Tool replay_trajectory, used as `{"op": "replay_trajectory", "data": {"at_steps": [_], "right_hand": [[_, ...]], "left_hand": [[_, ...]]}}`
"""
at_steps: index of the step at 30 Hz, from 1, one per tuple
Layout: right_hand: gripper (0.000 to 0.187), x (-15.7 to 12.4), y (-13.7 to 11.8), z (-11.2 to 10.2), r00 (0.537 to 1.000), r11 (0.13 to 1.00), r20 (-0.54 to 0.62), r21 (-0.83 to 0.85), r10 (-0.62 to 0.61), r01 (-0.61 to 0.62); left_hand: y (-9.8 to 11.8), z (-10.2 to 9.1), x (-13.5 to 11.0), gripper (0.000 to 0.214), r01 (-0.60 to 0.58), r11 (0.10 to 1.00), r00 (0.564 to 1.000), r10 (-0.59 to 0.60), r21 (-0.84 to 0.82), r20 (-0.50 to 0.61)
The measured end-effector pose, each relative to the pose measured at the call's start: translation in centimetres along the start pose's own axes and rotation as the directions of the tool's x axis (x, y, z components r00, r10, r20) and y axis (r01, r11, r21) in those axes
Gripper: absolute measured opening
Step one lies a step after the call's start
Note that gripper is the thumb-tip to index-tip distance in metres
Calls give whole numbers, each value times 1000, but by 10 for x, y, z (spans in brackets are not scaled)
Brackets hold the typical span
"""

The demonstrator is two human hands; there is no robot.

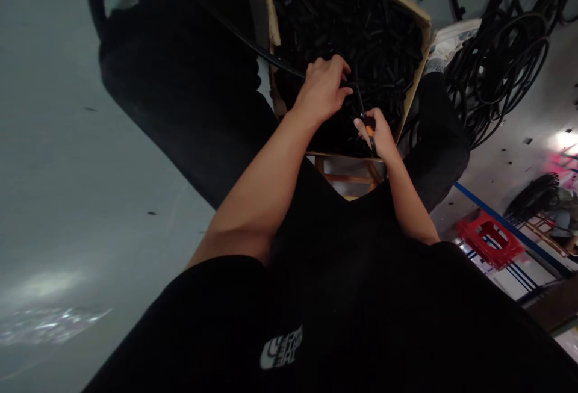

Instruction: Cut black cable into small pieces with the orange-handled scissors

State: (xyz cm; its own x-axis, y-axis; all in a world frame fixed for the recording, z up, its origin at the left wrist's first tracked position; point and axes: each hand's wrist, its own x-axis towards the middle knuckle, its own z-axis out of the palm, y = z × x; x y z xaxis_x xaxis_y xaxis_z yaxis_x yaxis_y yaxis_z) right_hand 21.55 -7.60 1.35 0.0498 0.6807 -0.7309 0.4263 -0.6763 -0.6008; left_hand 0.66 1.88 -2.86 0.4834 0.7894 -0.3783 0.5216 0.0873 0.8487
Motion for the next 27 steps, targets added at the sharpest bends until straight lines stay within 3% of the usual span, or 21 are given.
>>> {"op": "replay_trajectory", "data": {"at_steps": [6, 11, 18, 27], "right_hand": [[72, 10, 7, 6, 985, 1000, -172, -12, 26, -28], [72, 19, 17, 3, 991, 1000, -133, -2, 4, -5], [72, 23, 9, 4, 990, 1000, -144, -26, -1, -3], [72, 16, 3, 1, 987, 998, -160, -56, -22, 13]], "left_hand": [[4, -8, -3, 67, -50, 997, 998, 49, -53, -26], [7, -13, -5, 61, -24, 999, 1000, 24, -40, 1], [13, -5, -6, 57, -14, 1000, 998, 14, -6, 56], [10, 4, -5, 37, -117, 993, 993, 117, 2, 18]]}}
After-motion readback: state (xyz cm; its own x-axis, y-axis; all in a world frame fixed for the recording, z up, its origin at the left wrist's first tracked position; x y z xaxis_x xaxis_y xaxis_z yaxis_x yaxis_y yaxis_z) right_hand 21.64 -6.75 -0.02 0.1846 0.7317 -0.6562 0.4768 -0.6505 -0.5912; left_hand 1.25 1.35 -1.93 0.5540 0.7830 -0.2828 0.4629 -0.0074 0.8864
